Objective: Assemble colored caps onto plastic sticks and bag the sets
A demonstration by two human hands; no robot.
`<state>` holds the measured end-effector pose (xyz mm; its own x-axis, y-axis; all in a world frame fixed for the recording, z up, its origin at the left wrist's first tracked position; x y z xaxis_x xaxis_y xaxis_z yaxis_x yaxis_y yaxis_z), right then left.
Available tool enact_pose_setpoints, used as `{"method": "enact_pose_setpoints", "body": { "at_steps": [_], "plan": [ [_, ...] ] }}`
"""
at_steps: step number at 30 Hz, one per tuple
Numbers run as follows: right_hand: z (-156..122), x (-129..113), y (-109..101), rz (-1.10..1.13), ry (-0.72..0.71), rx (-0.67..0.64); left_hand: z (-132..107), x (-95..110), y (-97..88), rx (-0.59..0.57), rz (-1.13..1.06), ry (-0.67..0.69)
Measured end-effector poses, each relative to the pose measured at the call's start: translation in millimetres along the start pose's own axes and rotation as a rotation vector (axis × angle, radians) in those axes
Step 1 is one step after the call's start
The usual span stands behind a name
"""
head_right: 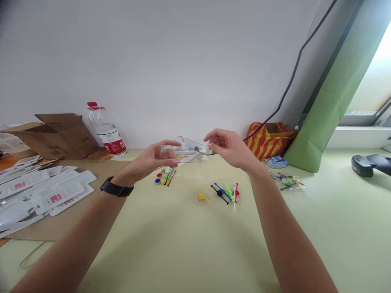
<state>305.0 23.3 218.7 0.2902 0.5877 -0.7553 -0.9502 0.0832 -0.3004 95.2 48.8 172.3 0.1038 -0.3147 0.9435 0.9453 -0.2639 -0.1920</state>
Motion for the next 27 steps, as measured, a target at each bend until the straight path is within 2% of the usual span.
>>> {"method": "enact_pose_setpoints", "body": {
  "at_steps": [2,4,5,7,9,16,27],
  "plan": [
    [0,-2,1,0.015,0.003,0.02,0,1,2.4,0.004,-0.009,-0.003],
    [-1,0,3,0.009,0.034,0.02,3,5,-1.7,0.078,-0.049,0.037],
    [-3,3,7,-0.023,0.063,-0.028,4,7,-6.0,0.131,-0.077,0.063],
    [-10,11,23,-0.104,0.122,-0.21,7,10,-15.5,0.236,-0.134,0.101],
    [-17,15,32,-0.129,0.146,-0.342,8,9,-20.5,0.284,-0.17,0.098],
    [-10,17,22,-0.058,0.134,-0.266,8,-1,-14.9,0.207,-0.191,0.035],
    [-3,33,12,-0.041,0.166,-0.132,8,-19,-2.7,0.054,-0.049,-0.029]
  ]
}}
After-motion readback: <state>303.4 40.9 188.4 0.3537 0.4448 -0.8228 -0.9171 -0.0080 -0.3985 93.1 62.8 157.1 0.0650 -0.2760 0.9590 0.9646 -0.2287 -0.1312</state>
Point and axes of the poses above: each hand's wrist, its own z-axis towards the middle knuckle, its own y-axis out of the palm, x = y × z, the point moved 10 cm from there along z, towards the middle knuckle, and after that the axes turned 13 degrees about x, right-handed, at the moved point
